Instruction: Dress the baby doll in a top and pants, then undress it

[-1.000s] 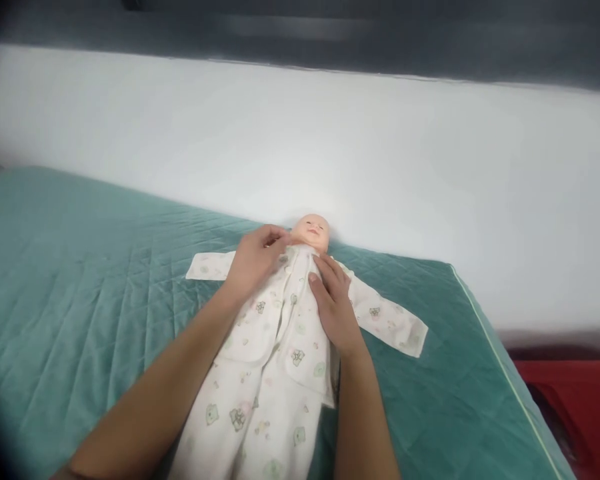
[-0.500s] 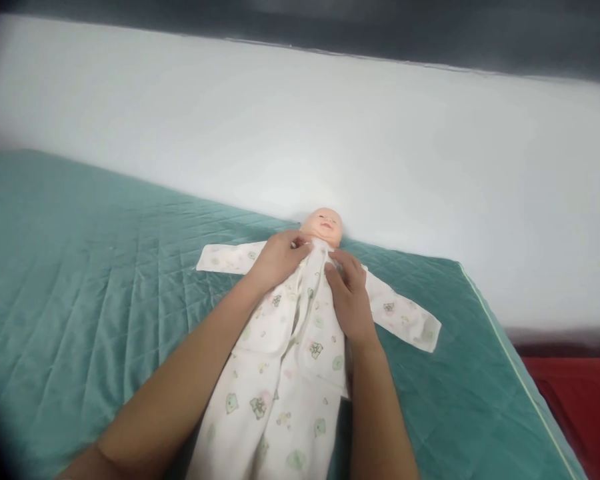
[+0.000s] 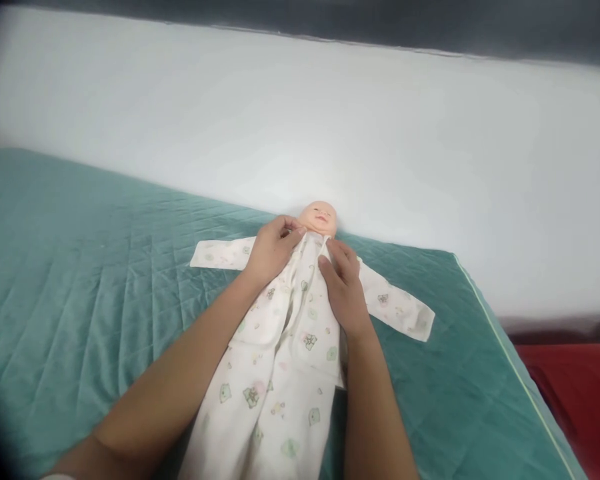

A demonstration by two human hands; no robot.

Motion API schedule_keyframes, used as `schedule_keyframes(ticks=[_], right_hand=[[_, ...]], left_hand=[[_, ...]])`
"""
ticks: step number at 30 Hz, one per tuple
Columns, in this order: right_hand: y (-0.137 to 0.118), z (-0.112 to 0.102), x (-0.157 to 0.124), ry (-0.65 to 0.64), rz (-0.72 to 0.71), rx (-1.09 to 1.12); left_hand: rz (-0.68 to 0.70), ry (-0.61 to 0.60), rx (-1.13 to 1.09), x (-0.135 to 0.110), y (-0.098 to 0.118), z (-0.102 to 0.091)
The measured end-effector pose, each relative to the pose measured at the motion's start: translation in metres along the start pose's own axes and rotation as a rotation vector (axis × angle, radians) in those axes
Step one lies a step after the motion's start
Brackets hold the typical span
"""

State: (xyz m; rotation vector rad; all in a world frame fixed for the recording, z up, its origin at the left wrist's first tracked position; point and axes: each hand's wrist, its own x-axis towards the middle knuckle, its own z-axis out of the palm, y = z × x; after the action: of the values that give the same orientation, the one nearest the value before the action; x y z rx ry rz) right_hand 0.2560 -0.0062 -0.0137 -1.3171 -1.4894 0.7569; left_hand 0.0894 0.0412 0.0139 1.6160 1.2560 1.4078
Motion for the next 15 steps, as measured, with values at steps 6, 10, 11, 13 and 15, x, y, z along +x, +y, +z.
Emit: schedule_keyframes(ticks=[6, 10, 11, 13, 15], right_hand=[[-0.007, 0.003, 0.011, 0.067, -0.118, -0.008], [-0.015, 0.006, 0.027, 0.023, -0.168, 0.001], [-0.016, 0.007, 0.031, 0.021, -0.177, -0.006], [-0.016, 0.009, 0.036, 0.018, -0.183, -0.023], [-0.016, 0.010, 0.039, 0.018, -0.174, -0.033]], left_hand=[[-0.015, -0.058, -0.003, -0.002, 0.002, -0.001], [-0.036, -0.085, -0.028, -0.003, 0.004, -0.002], [-0.041, -0.093, -0.027, -0.002, 0.003, -0.002], [-0.046, -0.107, -0.014, -0.002, 0.002, -0.002], [-0.045, -0.119, 0.000, -0.001, 0.001, -0.003]])
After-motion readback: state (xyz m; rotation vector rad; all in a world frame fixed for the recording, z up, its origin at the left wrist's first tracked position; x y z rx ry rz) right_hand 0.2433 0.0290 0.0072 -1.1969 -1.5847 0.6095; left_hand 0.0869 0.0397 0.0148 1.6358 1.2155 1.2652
